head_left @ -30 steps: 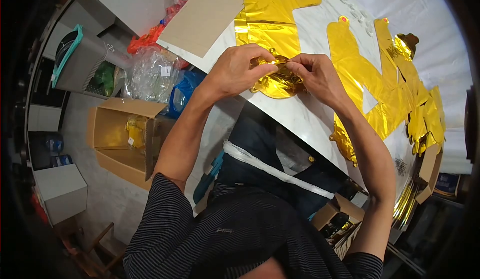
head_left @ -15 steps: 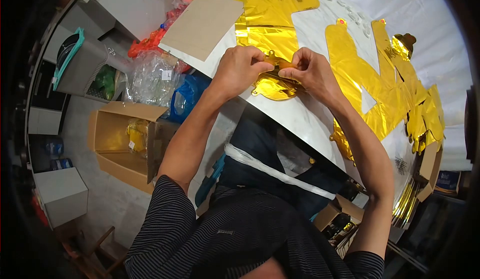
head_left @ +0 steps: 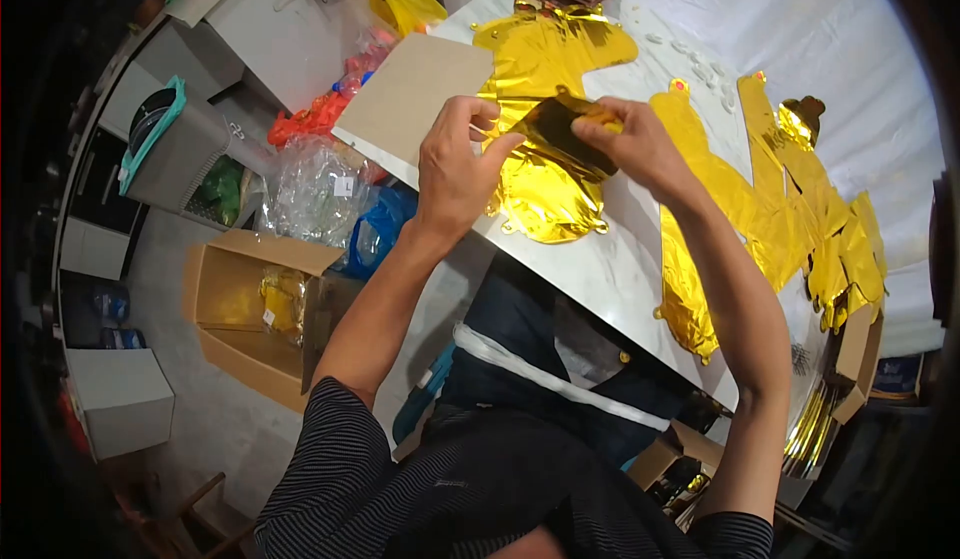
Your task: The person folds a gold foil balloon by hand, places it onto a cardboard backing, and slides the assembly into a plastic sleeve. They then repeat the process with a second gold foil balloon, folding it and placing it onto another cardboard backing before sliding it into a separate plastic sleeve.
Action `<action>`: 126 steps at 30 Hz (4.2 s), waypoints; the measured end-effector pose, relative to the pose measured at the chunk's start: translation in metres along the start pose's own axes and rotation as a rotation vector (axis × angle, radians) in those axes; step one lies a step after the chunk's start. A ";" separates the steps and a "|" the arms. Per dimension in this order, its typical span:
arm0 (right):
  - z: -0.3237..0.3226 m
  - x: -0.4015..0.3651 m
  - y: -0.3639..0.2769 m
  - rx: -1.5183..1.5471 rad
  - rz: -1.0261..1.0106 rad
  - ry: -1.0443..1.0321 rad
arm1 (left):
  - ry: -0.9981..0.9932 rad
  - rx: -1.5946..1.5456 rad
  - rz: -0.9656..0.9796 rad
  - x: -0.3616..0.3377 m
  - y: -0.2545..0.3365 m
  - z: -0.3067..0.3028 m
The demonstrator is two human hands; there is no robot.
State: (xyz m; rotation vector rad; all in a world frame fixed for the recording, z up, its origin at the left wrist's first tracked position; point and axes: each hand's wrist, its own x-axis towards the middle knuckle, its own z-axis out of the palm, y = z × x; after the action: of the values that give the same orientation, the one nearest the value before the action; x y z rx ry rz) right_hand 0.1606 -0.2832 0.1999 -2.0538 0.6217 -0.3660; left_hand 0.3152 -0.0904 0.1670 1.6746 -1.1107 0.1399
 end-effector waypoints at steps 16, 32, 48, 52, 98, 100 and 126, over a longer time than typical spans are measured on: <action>-0.206 0.124 -0.137 0.016 -0.345 0.522 | -0.531 0.359 0.063 0.070 -0.031 0.057; -0.279 -0.070 -0.205 -0.440 -0.585 0.515 | -0.844 -1.429 -0.838 0.165 0.122 0.100; -0.401 -0.201 -0.130 -0.452 -0.390 0.493 | -1.559 -0.914 -0.281 0.126 0.222 0.209; -0.432 -0.225 -0.097 -0.537 -0.570 0.628 | -1.377 -0.886 -0.275 0.116 0.235 0.240; -0.028 -0.287 0.062 -0.797 -0.293 0.387 | -0.908 -0.581 -0.276 0.121 0.084 0.328; -0.026 -0.287 0.062 -0.786 -0.289 0.406 | -0.917 -0.441 -0.152 0.128 0.077 0.336; -0.030 -0.287 0.062 -0.750 -0.306 0.416 | -0.700 0.018 0.130 0.113 0.089 0.328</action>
State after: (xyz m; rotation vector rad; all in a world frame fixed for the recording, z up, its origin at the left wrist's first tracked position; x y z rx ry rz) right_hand -0.1091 -0.1702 0.1586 -2.8364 0.7682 -0.8521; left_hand 0.1787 -0.4208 0.1561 1.7092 -1.7358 -0.3860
